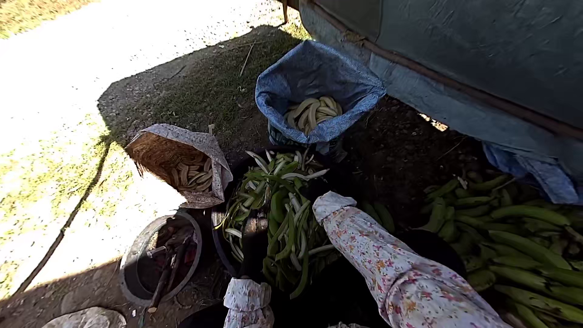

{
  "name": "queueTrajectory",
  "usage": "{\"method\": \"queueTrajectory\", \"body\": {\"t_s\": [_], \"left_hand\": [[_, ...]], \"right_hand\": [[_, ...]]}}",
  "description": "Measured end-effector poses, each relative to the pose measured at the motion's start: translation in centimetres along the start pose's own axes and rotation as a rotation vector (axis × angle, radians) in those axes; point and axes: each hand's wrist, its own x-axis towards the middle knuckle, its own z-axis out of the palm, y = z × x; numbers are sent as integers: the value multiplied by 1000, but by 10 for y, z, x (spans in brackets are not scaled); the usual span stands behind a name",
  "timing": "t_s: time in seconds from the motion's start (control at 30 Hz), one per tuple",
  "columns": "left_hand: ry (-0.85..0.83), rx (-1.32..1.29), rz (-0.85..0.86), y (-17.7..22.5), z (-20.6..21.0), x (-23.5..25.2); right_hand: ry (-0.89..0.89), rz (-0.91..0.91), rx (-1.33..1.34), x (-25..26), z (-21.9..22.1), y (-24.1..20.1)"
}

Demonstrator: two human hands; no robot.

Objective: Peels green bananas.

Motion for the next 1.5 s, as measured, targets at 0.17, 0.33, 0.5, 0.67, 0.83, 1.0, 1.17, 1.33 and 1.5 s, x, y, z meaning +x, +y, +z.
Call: {"method": "queueTrajectory", "body": {"t_s": [0.17,0.33,0.5,0.67,0.83,1.0,1.17,1.33,1.5], "left_hand": [[-47,-76,-147,5,4,-9],[-109,-141,-198,7,11,-11],[-192,-207,68,25,7,-16],[-346,55,151,46,9,-19],[-473,273,277,58,7,-36],[-450,285,284,57,-1,-46],[-229,376,283,49,9,-36],[186,348,273,38,27,9],[-39,226,174,56,8,16]], "right_hand": [[74,34,8,6,23,-1],[180,-121,442,-9,23,23],[307,-321,1073,-33,0,37],[15,-461,1474,-52,5,46],[-94,-257,1548,-96,-1,29],[-262,-197,1615,-84,7,30],[-250,-231,1641,-91,25,24],[-203,-75,1466,-122,43,17],[-113,-169,1363,-100,48,29]]}}
